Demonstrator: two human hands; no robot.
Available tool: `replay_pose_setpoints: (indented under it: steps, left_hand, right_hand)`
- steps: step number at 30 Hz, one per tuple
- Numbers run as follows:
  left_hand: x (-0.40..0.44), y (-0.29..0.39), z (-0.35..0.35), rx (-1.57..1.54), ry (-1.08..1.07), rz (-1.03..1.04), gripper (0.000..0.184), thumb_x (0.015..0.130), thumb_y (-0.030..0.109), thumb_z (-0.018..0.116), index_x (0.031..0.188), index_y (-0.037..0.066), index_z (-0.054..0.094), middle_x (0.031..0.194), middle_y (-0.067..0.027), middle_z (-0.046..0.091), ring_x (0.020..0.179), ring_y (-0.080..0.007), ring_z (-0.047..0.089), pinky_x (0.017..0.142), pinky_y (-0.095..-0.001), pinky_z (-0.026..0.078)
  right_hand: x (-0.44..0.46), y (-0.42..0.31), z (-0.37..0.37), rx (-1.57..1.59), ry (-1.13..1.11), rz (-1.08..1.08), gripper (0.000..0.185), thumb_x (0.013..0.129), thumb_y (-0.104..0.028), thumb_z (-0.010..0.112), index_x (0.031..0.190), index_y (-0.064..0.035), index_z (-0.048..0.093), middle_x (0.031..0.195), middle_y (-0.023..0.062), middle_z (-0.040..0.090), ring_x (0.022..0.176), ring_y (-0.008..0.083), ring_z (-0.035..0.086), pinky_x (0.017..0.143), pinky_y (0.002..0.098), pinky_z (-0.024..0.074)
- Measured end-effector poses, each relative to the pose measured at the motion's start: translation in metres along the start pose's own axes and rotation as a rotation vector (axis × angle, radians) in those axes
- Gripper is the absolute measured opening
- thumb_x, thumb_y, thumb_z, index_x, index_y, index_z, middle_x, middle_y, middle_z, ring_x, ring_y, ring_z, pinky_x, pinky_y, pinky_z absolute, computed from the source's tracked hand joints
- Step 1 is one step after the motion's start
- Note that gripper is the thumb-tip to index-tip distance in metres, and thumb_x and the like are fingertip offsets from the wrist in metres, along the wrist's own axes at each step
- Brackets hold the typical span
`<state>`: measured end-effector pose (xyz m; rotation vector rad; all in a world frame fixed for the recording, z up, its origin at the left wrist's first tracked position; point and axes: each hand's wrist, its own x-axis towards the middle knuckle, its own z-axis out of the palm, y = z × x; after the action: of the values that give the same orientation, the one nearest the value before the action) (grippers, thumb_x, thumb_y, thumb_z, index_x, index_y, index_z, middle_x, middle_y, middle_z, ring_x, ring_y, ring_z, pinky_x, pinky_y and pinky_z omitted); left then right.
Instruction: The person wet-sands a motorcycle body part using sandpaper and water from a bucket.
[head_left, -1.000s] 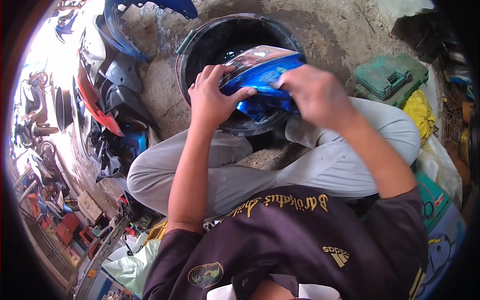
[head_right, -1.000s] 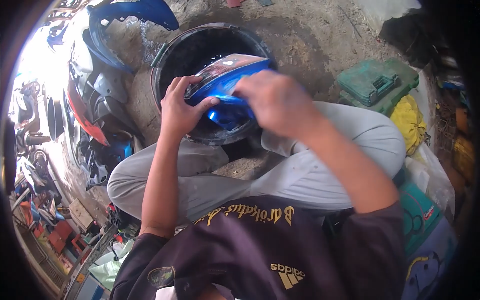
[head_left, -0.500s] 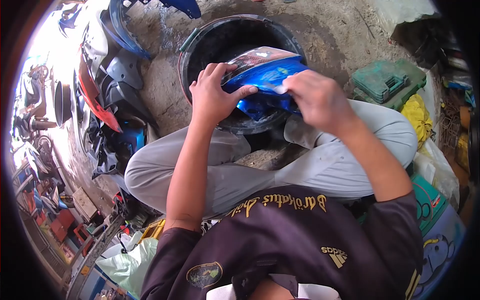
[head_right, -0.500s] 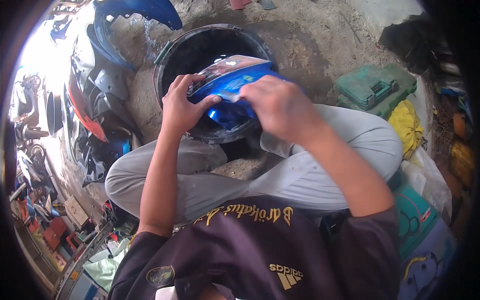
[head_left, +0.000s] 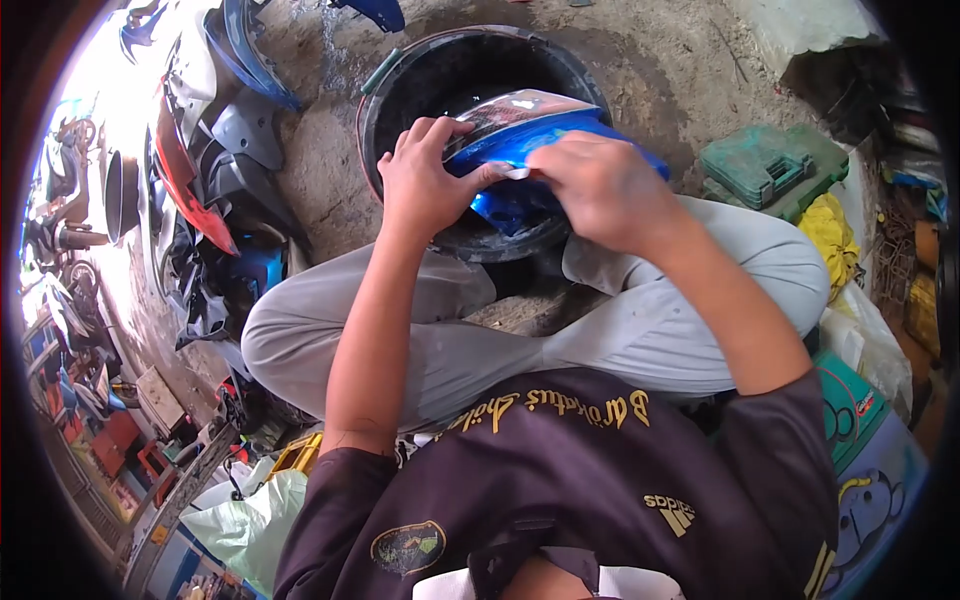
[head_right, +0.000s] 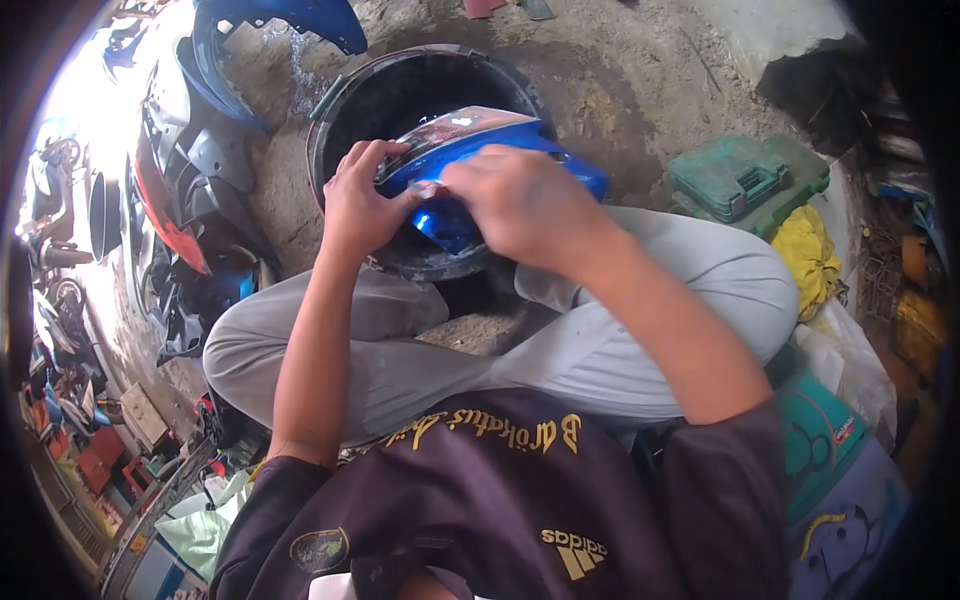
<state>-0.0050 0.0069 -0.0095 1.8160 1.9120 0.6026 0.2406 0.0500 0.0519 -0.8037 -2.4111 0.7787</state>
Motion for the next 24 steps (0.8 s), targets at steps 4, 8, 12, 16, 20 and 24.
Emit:
replay_pose_setpoints:
  steps: [4, 8, 12, 16, 20, 24]
  left_hand:
    - [-0.001, -0.002, -0.003, 0.011, 0.035, 0.026, 0.078, 0.07, 0.071, 0.091, 0.122, 0.014, 0.076, 0.122, -0.0062, 0.072, 0.124, -0.0333, 0.067, 0.1, -0.0585, 0.047]
    - [0.002, -0.001, -0.001, 0.0, 0.004, -0.008, 0.079, 0.071, 0.07, 0.091, 0.124, 0.015, 0.075, 0.124, -0.0059, 0.071, 0.125, -0.0328, 0.066, 0.1, -0.0577, 0.047]
    - [0.0, -0.007, 0.0, -0.006, 0.022, 0.003, 0.079, 0.069, 0.07, 0.092, 0.123, 0.015, 0.076, 0.123, -0.0062, 0.071, 0.124, -0.033, 0.066, 0.101, -0.0568, 0.048]
    - [0.004, 0.0, -0.004, -0.003, 0.009, 0.003, 0.078, 0.068, 0.068, 0.093, 0.123, 0.015, 0.076, 0.123, -0.0068, 0.073, 0.122, -0.0338, 0.069, 0.103, -0.0561, 0.048]
    - [0.006, -0.002, -0.011, 0.013, -0.06, -0.049, 0.083, 0.066, 0.074, 0.092, 0.123, 0.015, 0.076, 0.126, -0.0061, 0.073, 0.126, -0.0338, 0.068, 0.107, -0.0719, 0.04]
    - [0.016, 0.003, -0.018, 0.046, -0.122, -0.073, 0.083, 0.066, 0.073, 0.092, 0.124, 0.015, 0.076, 0.129, -0.006, 0.074, 0.128, -0.0349, 0.068, 0.112, -0.0787, 0.032]
  right_hand:
    - [-0.007, 0.01, -0.03, -0.057, 0.004, 0.164, 0.013, 0.101, -0.01, 0.062, 0.106, -0.0053, 0.072, 0.094, 0.0198, 0.075, 0.091, 0.0415, 0.074, 0.08, 0.0508, 0.0584]
    - [-0.012, 0.016, -0.032, -0.178, -0.012, 0.238, 0.019, 0.098, -0.006, 0.061, 0.113, -0.0054, 0.074, 0.097, 0.0192, 0.076, 0.094, 0.0419, 0.074, 0.082, 0.0508, 0.0595]
    - [-0.014, -0.001, -0.019, 0.026, 0.037, 0.134, 0.016, 0.098, -0.008, 0.065, 0.112, -0.0092, 0.074, 0.093, 0.0197, 0.074, 0.092, 0.0408, 0.073, 0.08, 0.0514, 0.0577]
    - [-0.024, 0.019, -0.042, -0.067, 0.029, 0.312, 0.013, 0.1, -0.012, 0.068, 0.111, -0.0084, 0.073, 0.092, 0.0209, 0.073, 0.089, 0.0422, 0.072, 0.077, 0.0509, 0.0574]
    - [-0.024, 0.007, -0.04, -0.06, 0.029, 0.242, 0.014, 0.103, -0.013, 0.067, 0.113, -0.0064, 0.073, 0.092, 0.0226, 0.073, 0.085, 0.0436, 0.072, 0.075, 0.0521, 0.0573]
    - [-0.032, 0.016, -0.042, -0.243, 0.004, 0.252, 0.014, 0.101, -0.01, 0.065, 0.11, -0.007, 0.074, 0.093, 0.0199, 0.076, 0.093, 0.0411, 0.074, 0.08, 0.0515, 0.0581]
